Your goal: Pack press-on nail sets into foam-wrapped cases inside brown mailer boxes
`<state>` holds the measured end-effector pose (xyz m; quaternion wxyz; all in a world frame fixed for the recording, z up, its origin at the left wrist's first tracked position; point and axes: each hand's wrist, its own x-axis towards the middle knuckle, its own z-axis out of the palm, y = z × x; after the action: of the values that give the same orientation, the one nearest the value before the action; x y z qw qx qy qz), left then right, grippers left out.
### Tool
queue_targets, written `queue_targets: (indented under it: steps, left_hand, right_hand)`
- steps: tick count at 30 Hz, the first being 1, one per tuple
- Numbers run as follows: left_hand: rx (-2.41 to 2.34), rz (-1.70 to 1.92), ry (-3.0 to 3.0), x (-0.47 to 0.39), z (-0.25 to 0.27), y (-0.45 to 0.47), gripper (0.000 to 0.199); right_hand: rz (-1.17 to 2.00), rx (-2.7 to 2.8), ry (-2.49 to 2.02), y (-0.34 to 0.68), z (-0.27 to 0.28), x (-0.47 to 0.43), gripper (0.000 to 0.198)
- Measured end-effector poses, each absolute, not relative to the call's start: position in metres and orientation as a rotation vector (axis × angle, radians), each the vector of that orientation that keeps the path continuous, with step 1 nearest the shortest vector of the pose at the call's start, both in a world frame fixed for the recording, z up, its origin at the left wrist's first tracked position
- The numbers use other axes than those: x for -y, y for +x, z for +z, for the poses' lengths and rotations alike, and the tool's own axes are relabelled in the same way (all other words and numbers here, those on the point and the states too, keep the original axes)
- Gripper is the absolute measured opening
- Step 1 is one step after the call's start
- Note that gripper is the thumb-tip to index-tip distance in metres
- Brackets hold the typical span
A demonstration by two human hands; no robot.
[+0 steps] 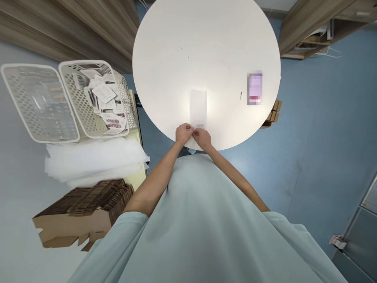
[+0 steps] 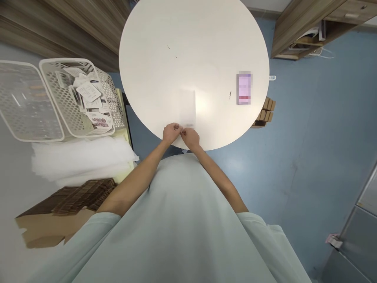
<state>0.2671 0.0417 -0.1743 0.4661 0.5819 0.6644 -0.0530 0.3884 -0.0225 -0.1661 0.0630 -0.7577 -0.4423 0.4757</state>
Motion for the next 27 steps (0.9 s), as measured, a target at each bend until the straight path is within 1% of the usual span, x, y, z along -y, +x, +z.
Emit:
queue_targets:
  steps: [4, 11, 18, 23, 27]
  left_hand:
    - [-1.667, -0.130, 1.371, -0.042, -0.181, 0.267, 0.019]
    - [-1.693, -0.152, 1.305, -0.044, -0.186, 0.268, 0.015]
    - [-1.744, -0.200, 1.304, -0.044, -0.180, 0.275, 0.012]
    - [-1.819, -0.192, 1.358, -0.035, -0.180, 0.280, 0.007]
    - [-1.774, -0.056, 1.600, -0.027, -0.184, 0.279, 0.011]
  right_hand:
    - [1.393, 1.291, -2.291, 0.397, -0.163, 0.027, 0.015]
    - [1.194, 1.076, -2.376, 0.436, -0.165, 0.040, 0.023]
    - [1.304, 0.988, -2.373, 0.439, -0.176, 0.037, 0.032]
    - [1.306, 0.973, -2.390, 0.435, -0.182, 0.032, 0.031]
    - [1.312, 0.968, -2.373, 0.435, -0.184, 0.030, 0.025]
